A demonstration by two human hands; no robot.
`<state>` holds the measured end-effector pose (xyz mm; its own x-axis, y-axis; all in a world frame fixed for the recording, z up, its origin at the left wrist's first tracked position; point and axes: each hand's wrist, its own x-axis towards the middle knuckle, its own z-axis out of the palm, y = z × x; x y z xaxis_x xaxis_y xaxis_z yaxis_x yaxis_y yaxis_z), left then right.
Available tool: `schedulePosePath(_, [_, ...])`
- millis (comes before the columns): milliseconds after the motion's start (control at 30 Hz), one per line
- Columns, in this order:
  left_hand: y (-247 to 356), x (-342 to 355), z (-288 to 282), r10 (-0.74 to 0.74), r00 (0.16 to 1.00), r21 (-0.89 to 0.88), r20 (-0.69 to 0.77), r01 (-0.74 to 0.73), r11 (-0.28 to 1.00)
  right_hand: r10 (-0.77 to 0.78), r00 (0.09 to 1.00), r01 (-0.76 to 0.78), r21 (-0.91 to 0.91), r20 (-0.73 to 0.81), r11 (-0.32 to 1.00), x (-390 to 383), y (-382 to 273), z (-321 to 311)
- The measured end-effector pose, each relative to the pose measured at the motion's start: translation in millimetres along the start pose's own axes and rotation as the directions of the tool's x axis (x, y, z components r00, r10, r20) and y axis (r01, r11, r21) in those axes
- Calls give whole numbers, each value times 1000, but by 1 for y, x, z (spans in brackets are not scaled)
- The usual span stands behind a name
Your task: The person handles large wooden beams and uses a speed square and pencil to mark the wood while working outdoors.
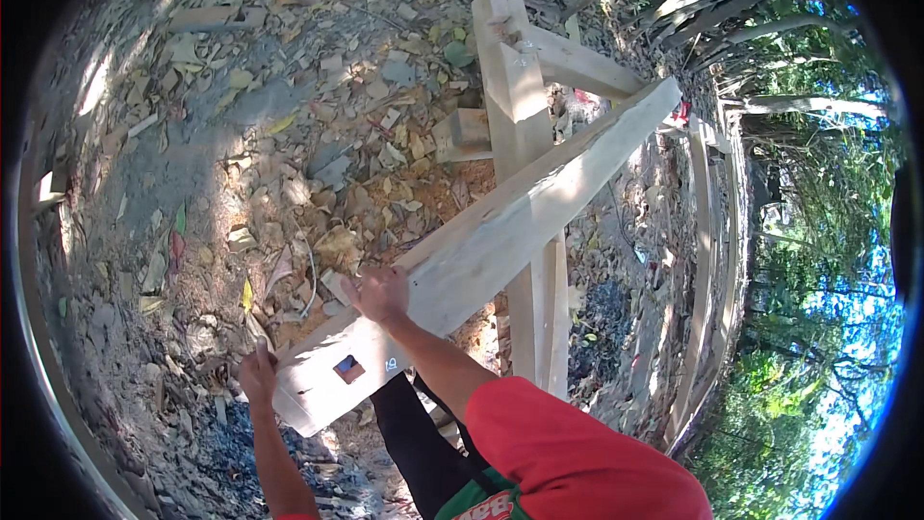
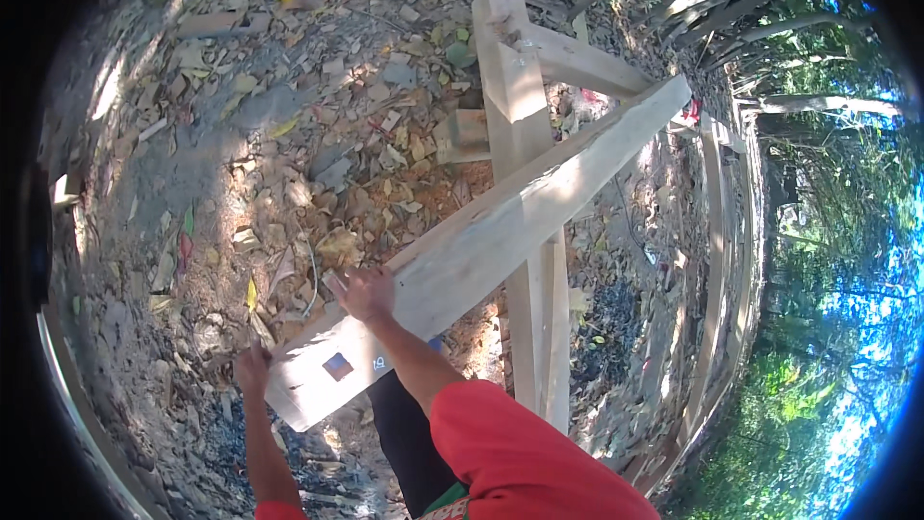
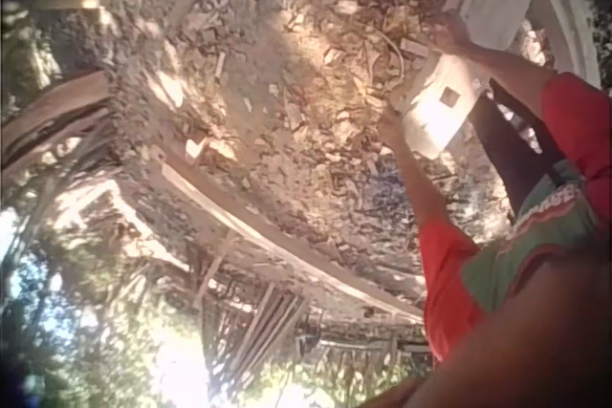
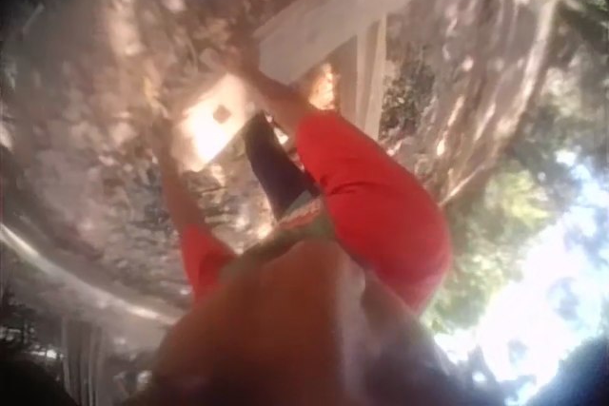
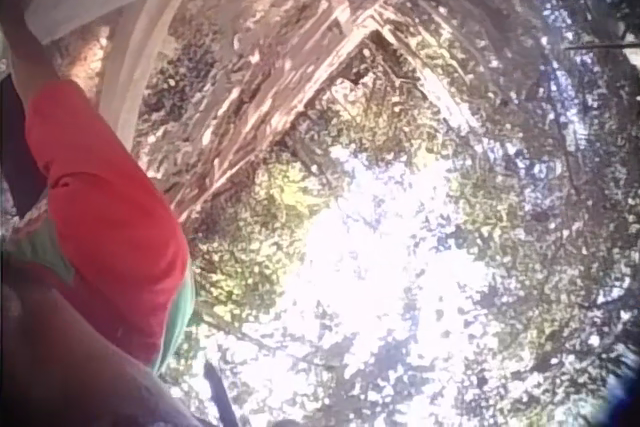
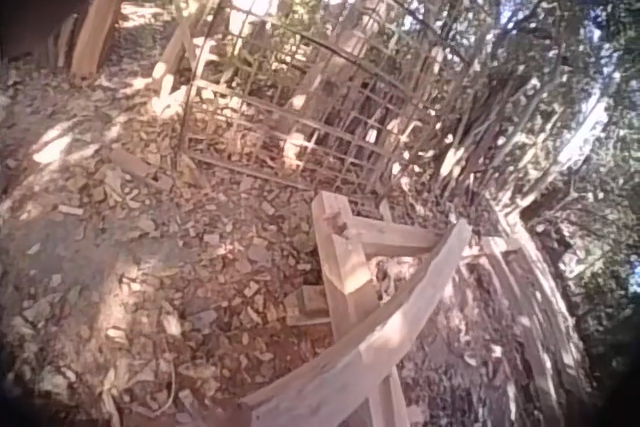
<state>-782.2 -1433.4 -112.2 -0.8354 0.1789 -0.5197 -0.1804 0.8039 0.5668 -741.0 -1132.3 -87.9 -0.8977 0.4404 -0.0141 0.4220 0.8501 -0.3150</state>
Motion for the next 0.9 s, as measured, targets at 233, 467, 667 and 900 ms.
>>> schedulePosePath(233, [8, 1, -15, 1, 995, 141, 104, -16, 990, 24, 994, -37, 122, 103, 992, 2, -7, -12])
schedulePosePath(467, [15, -128, 9, 236, 757, 248, -610, -100, 964, -257, 961, 271, 181, -101, 945, -70, 59, -65])
schedulePosePath(667, [-75, -329, 69, 19, 986, 511, 169, -104, 853, 221, 726, -352, 77, 651, 933, -231, 180, -165])
schedulePosePath(900, [-49, -445, 131, -262, 929, 390, 262, 146, 909, 262, 650, -328, -48, 713, 944, -351, 309, -178])
